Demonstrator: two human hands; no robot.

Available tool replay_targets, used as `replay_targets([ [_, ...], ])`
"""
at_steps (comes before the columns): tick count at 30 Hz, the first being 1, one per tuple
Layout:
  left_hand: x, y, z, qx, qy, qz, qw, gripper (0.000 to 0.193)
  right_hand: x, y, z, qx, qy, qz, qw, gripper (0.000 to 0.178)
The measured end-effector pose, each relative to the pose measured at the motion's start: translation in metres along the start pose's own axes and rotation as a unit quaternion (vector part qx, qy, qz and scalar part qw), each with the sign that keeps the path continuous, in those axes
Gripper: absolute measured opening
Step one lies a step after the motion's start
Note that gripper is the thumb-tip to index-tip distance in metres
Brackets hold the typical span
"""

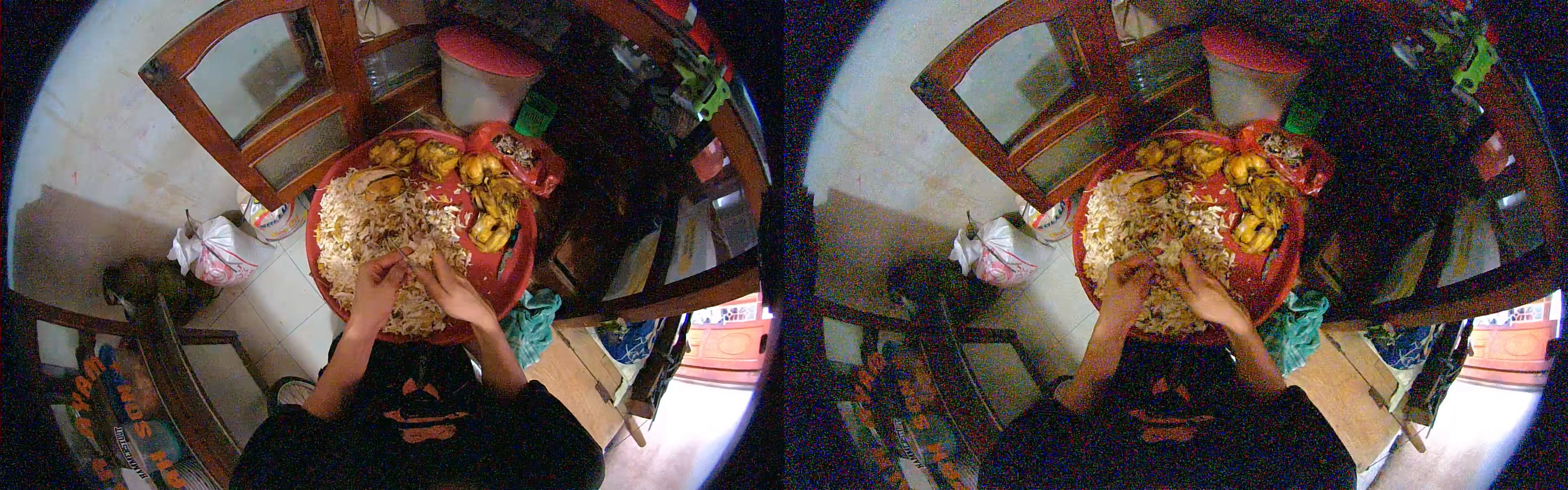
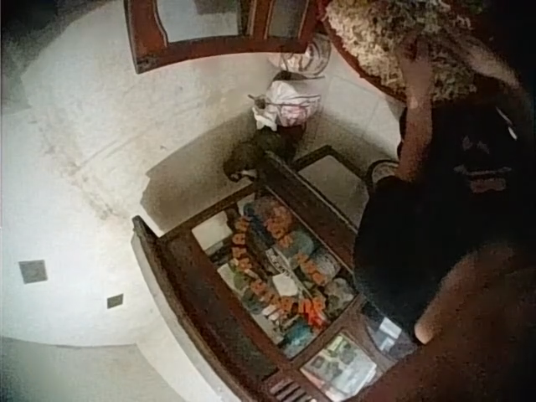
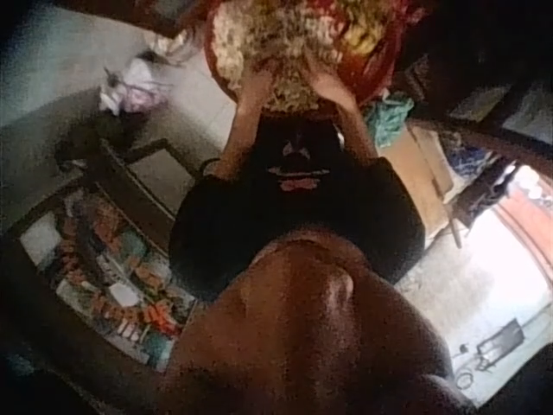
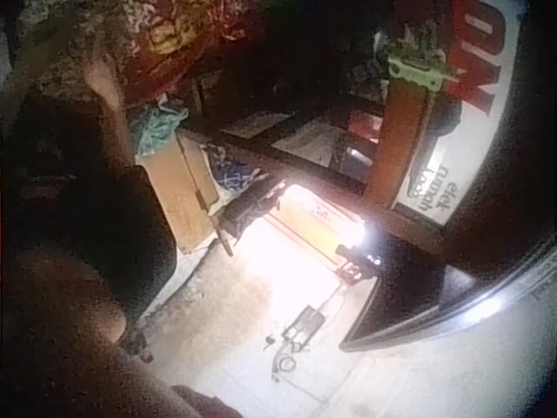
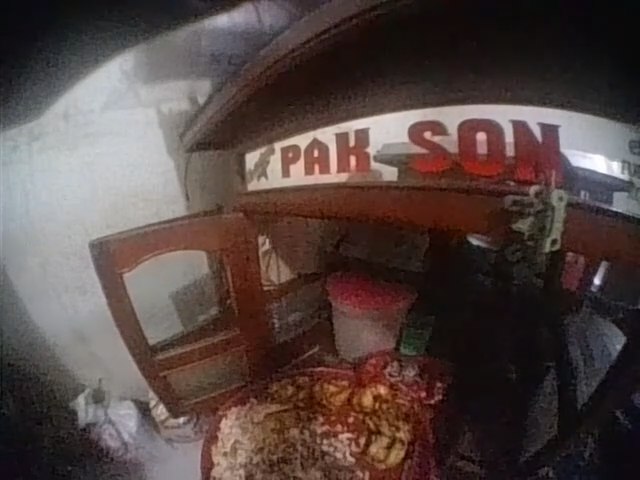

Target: Shredding cooked chicken by hand into a large tray.

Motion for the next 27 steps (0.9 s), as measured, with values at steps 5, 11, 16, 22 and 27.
replay_targets([
  [5,0.002,0.014,-0.004,-0.031,0.078,-0.002,0.996,0.017,0.003,-0.042,0.011,0.032,-0.037,-0.016,0.999,0.040],
  [11,-0.001,0.021,-0.005,-0.130,0.060,-0.076,0.987,0.012,0.001,-0.038,0.014,0.109,0.036,0.087,0.990,0.029],
  [16,-0.009,0.004,0.000,-0.210,0.030,-0.102,0.972,0.015,0.005,-0.029,0.008,0.120,0.055,0.111,0.985,0.028],
  [22,-0.010,-0.013,0.003,-0.282,0.030,-0.164,0.945,0.023,-0.004,0.008,-0.006,0.013,0.057,0.050,0.997,0.035],
  [27,-0.009,-0.006,-0.001,-0.279,0.033,-0.140,0.950,0.021,-0.012,0.010,-0.010,-0.020,-0.011,-0.032,0.999,0.041],
])
Point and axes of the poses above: each hand's wrist, its own x-axis away from the middle knuckle, its own z-axis out of the back of the hand, y = z × x, the point moved 4 cm from there along -x, towards the middle knuckle, and after that the axes turned 8 degrees about -z, right-handed, at the moved point
